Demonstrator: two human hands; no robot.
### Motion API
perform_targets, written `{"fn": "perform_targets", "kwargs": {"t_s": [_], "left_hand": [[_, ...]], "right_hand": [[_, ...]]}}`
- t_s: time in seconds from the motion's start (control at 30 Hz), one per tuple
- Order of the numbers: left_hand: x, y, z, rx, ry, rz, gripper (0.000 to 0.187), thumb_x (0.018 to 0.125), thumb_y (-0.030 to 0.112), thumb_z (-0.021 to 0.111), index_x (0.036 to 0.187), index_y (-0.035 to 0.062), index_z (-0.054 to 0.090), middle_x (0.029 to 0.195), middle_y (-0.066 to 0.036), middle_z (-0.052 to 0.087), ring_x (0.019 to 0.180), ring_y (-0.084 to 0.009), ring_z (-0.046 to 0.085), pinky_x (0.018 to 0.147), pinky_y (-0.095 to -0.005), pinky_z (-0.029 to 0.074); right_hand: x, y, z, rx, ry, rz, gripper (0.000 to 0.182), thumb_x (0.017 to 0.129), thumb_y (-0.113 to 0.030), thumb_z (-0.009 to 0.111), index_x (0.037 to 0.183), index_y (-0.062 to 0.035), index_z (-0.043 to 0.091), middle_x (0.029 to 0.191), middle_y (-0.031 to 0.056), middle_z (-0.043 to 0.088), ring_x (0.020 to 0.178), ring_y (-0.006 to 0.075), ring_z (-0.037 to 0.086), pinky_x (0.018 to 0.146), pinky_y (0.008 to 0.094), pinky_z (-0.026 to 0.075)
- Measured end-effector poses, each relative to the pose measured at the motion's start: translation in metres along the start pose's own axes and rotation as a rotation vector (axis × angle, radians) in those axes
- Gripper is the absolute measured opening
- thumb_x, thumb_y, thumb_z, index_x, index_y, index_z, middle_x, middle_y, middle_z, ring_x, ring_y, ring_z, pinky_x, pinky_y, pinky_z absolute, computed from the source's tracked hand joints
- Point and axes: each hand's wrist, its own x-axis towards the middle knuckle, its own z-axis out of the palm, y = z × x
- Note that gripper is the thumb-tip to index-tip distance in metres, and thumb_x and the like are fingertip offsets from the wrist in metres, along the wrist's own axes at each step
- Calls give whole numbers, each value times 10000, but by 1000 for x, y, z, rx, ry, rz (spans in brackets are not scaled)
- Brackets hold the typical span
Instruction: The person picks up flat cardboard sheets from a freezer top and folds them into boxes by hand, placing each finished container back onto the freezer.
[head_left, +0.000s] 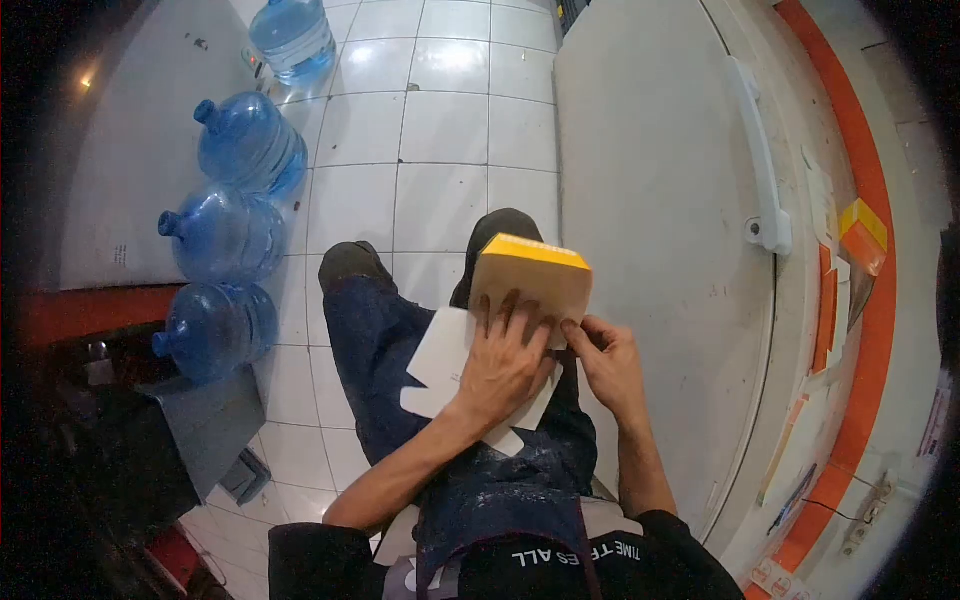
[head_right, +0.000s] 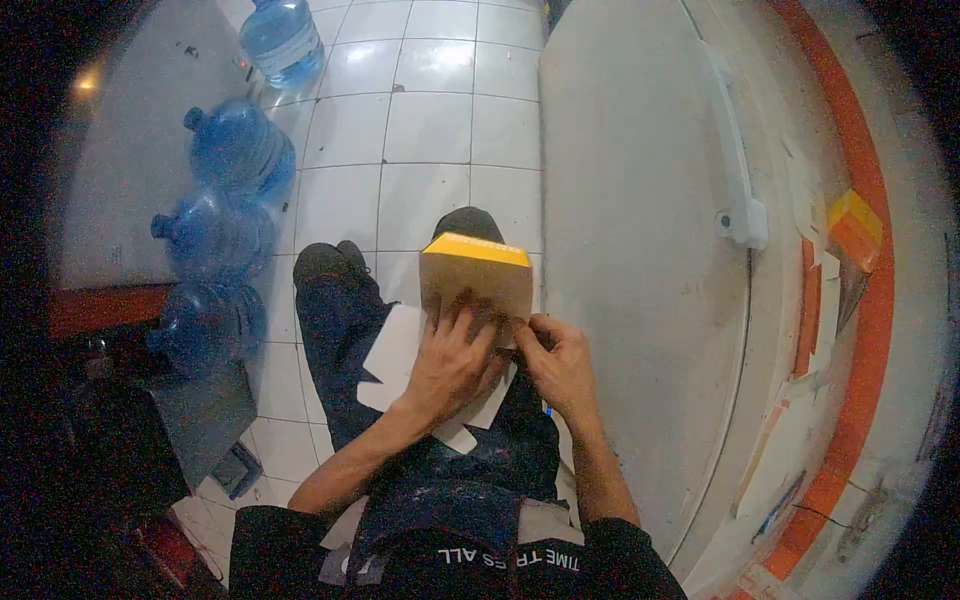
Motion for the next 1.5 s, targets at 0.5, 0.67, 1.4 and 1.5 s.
{"fn": "perform_targets", "kwargs": {"t_s": [0.5, 0.67, 1.4, 1.5], "left_hand": [[4, 5, 22, -21, 146, 12, 497, 738, 205, 739, 1179, 29, 591, 1160, -138, 586, 1066, -319, 574, 933, -423, 483], [2, -8, 29, 1, 193, 118, 411, 706, 128, 743, 1099, 51, 647, 1097, -97, 607, 1030, -298, 587, 882, -409, 517], [-1, -16, 25, -155, 234, 179, 251, 757, 138, 734, 992, 84, 665, 975, -41, 649, 879, -216, 662, 683, -343, 561], [1, -18, 22, -157, 243, 201, 251, 766, 142, 735, 1000, 86, 662, 976, -42, 653, 900, -216, 666, 695, -339, 564]], "right_hand": [[-2, 18, -4, 67, 121, -100, 279, 931, -223, 702, 915, 55, 680, 764, 77, 689, 686, 111, 597, 650, 281, 488], [0, 18, -9, 50, 94, -71, 304, 927, -246, 708, 893, 55, 687, 774, 93, 707, 701, 122, 625, 666, 286, 504], [10, 28, -4, -111, 158, -177, 373, 910, -300, 716, 978, 66, 695, 805, 180, 721, 717, 211, 698, 671, 351, 536], [10, 18, 0, -16, 138, -161, 371, 906, -303, 712, 976, 61, 698, 783, 177, 716, 694, 208, 687, 662, 345, 527]]}}
